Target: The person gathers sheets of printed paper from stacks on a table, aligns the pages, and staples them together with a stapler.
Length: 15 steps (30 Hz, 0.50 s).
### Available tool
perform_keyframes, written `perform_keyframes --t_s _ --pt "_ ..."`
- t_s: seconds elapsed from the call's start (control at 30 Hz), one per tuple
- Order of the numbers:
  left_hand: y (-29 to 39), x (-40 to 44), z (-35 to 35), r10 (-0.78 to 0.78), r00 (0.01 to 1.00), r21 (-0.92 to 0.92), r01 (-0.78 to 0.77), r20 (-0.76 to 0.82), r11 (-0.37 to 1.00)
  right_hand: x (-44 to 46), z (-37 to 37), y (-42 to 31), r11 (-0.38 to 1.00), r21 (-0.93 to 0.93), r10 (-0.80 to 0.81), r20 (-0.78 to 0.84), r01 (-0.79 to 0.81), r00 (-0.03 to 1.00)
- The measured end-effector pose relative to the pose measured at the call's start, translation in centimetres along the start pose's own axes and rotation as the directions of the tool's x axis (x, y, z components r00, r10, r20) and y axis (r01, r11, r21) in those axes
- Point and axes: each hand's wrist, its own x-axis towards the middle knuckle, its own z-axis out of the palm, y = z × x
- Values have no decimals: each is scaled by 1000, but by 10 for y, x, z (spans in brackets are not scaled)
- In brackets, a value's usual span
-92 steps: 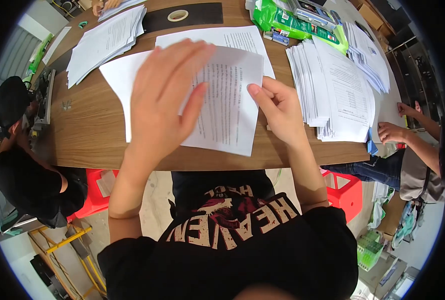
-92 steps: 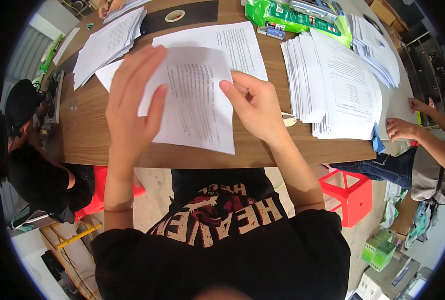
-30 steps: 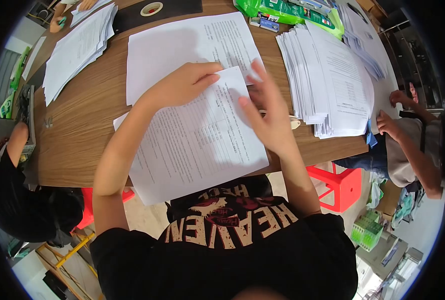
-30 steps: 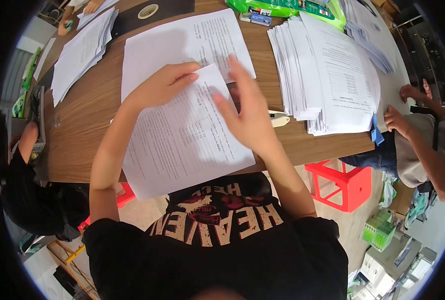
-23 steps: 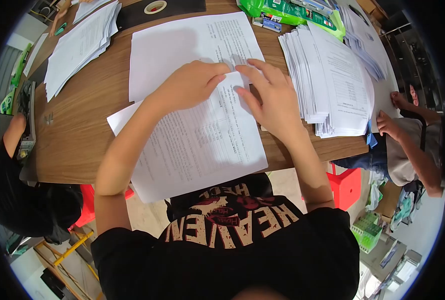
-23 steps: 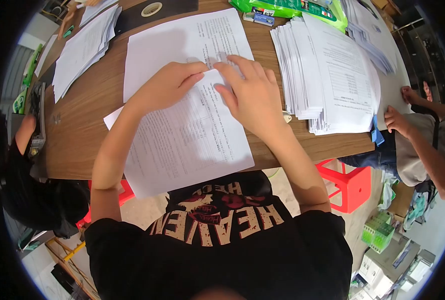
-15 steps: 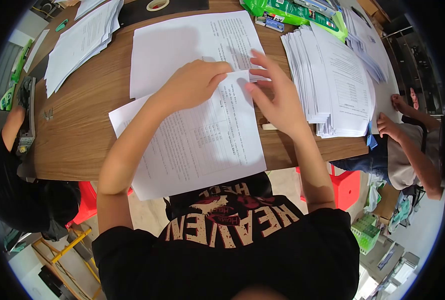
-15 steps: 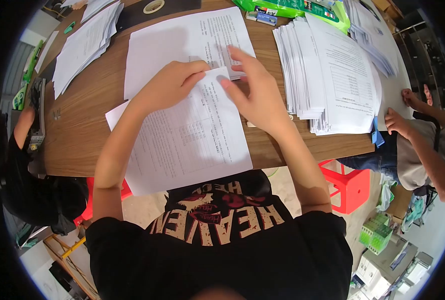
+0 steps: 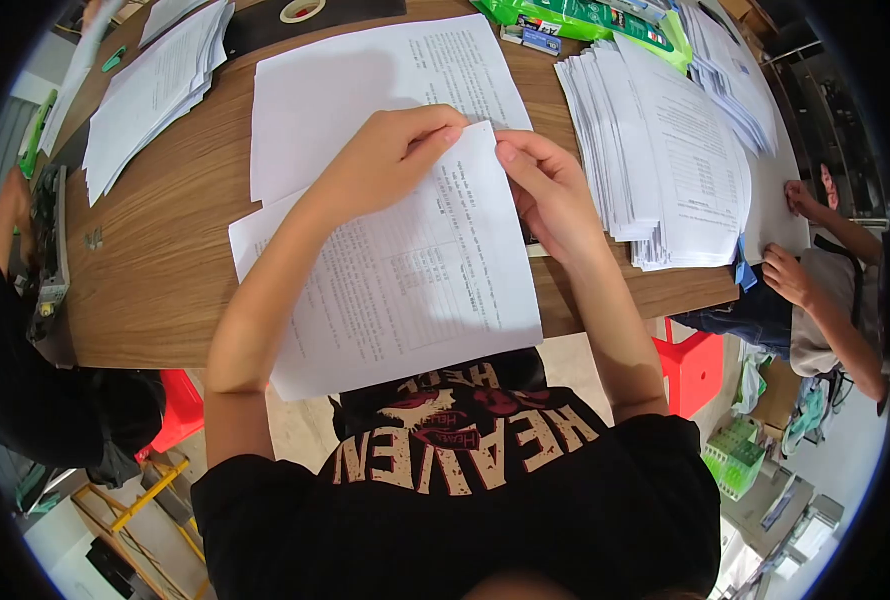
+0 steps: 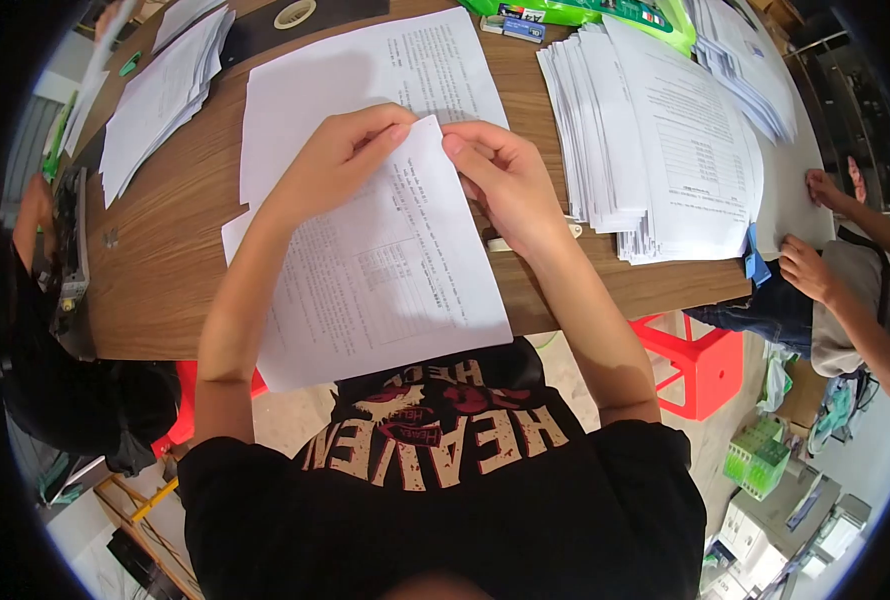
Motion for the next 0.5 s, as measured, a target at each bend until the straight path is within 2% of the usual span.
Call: perform_keyframes --t_s 0.07,0.17,0.47,0.5 --pt "-2 1 3 29 998 -24 -30 -53 999 0 -2 1 990 133 41 62 -49 997" --pt "-2 0 5 9 999 -73 -13 -52 997 -1 0 3 980 194 29 72 -42 997" --pt "-1 1 5 -6 998 -77 1 -62 997 2 -6 9 961 274 5 96 -31 995" --pt "1 1 2 -28 999 -46 26 -25 999 2 -8 8 961 275 6 96 -32 995"
